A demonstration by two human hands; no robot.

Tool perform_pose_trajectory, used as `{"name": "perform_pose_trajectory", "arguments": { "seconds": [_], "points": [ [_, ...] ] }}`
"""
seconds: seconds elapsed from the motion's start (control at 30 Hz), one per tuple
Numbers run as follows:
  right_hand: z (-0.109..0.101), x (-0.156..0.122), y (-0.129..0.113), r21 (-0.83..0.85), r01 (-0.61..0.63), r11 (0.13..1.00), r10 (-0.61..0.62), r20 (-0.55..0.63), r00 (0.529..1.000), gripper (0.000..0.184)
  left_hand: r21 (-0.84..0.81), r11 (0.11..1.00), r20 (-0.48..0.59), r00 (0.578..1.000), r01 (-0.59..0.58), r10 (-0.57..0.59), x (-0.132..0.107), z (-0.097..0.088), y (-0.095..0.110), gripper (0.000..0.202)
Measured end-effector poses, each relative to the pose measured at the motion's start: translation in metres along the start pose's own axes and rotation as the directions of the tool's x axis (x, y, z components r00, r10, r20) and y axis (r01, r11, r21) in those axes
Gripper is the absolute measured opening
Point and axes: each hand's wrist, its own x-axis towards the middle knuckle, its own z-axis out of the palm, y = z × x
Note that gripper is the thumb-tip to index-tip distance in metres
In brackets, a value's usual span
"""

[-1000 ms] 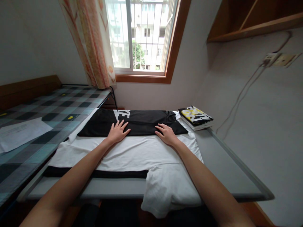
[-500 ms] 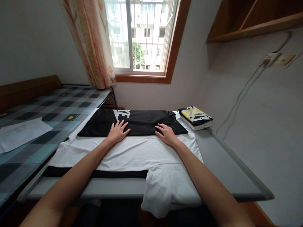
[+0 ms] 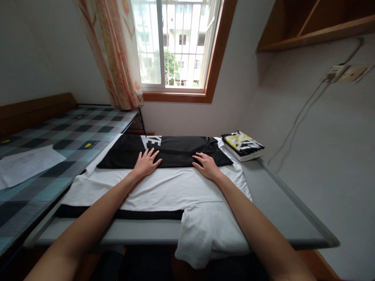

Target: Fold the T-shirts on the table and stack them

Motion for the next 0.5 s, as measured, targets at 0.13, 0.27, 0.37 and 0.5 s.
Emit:
{"name": "perform_pose_trajectory", "arguments": {
  "seconds": [0.13, 0.27, 0.37, 0.5],
  "points": [
    [0.001, -0.001, -0.004, -0.034, -0.010, 0.999, 0.009, -0.024, 1.000, 0.047, -0.017, 1.000, -0.069, 0.998, -0.009, 0.008, -0.004, -0.002, 0.004, 0.063],
    [0.000, -0.003, -0.010, -0.094, -0.019, 0.995, 0.018, -0.012, 1.000, 0.051, -0.041, 0.999, -0.123, 0.992, -0.033, 0.027, -0.007, -0.002, 0.006, 0.063],
    [-0.002, -0.005, -0.013, -0.129, -0.008, 0.992, 0.008, 0.002, 1.000, 0.054, -0.069, 0.997, -0.120, 0.992, -0.044, 0.036, -0.007, -0.001, 0.004, 0.064],
    [-0.003, -0.007, -0.014, -0.149, 0.002, 0.989, 0.000, 0.012, 1.000, 0.055, -0.089, 0.995, -0.117, 0.993, -0.044, 0.033, -0.007, 0.000, 0.002, 0.063]
  ]
}}
